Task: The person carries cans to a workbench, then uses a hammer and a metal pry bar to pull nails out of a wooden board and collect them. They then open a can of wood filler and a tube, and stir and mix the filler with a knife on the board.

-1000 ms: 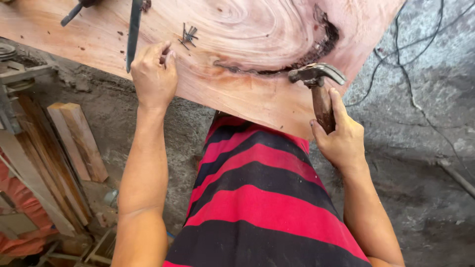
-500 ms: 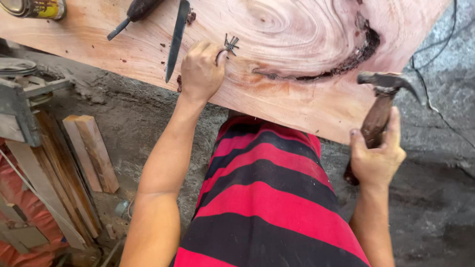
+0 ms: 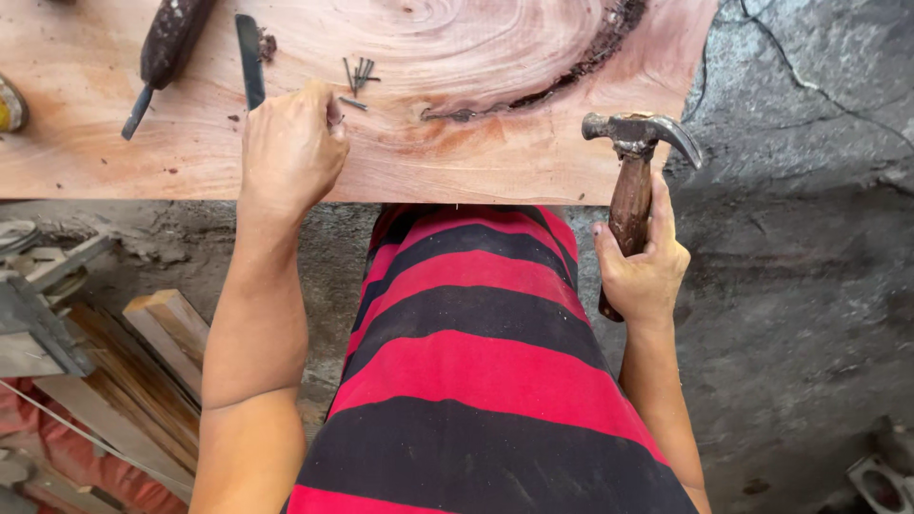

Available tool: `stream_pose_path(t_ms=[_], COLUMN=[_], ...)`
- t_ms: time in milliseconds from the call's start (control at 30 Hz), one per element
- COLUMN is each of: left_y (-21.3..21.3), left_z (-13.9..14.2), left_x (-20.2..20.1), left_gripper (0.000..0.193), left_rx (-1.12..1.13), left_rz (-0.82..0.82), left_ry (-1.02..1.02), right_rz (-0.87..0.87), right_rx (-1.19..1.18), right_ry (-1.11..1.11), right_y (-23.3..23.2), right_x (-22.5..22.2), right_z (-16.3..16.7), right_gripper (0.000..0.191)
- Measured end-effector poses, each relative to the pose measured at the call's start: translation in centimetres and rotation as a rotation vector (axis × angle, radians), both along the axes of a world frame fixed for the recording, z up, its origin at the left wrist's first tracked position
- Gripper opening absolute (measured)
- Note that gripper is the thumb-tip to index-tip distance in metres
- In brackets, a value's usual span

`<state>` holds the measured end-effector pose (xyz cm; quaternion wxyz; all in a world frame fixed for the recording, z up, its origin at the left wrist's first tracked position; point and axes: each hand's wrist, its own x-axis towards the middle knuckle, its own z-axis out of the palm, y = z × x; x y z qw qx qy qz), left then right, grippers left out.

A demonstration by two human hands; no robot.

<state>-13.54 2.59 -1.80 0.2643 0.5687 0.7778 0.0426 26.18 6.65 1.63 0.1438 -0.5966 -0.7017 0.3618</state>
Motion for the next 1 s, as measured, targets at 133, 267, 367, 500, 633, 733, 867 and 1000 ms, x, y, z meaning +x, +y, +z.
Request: stream_pose_path(t_ms=[133, 267, 367, 500, 633, 733, 867, 1000], left_y=[3.4, 7.9, 8.8, 8.6, 8.7, 8.8, 8.6, 8.6], left_z=[-0.6, -3.8, -5.8, -7.1, -7.2, -7.1, -7.0, -7.3], left_x=[3.5, 9.3, 11.8, 12.6, 12.7, 13.0, 13.2, 13.2], left_gripper=[0.013, 0.009, 0.010, 0.011, 0.010, 0.010, 0.015, 0.012], left_rx=[0.203, 0.366, 0.546, 0.487, 0.498, 0.562, 0.572, 0.535], left_rz=[-0.072, -0.091, -0.233, -0.258, -0.344, -0.361, -0.312, -0.316], left_ry=[-0.377, -0.702, -0.600, -0.578, -0.502, -0.502, -0.576, -0.550], right_rz=[-0.007, -0.021, -0.029, -0.045, -0.130, -0.066, -0.012, 0.024], right_rx=[0.019, -0.005, -0.008, -0.008, -0.143, -0.054, 0.027, 0.074], right_ry=[0.015, 0.037, 0.010, 0.083, 0.040, 0.080, 0.115, 0.138], right_y=[0.1, 0.0, -0.2, -0.5, -0.6, -0.5, -0.2, 0.0], right_x=[0.0, -0.2, -0.3, -0.3, -0.3, -0.6, -1.1, -1.3], right_z=[-0.1, -0.4, -0.7, -1.0, -1.1, -1.1, -1.0, -0.9], right_gripper=[0.077, 0.076, 0.078, 0.075, 0.079, 0.081, 0.081, 0.077])
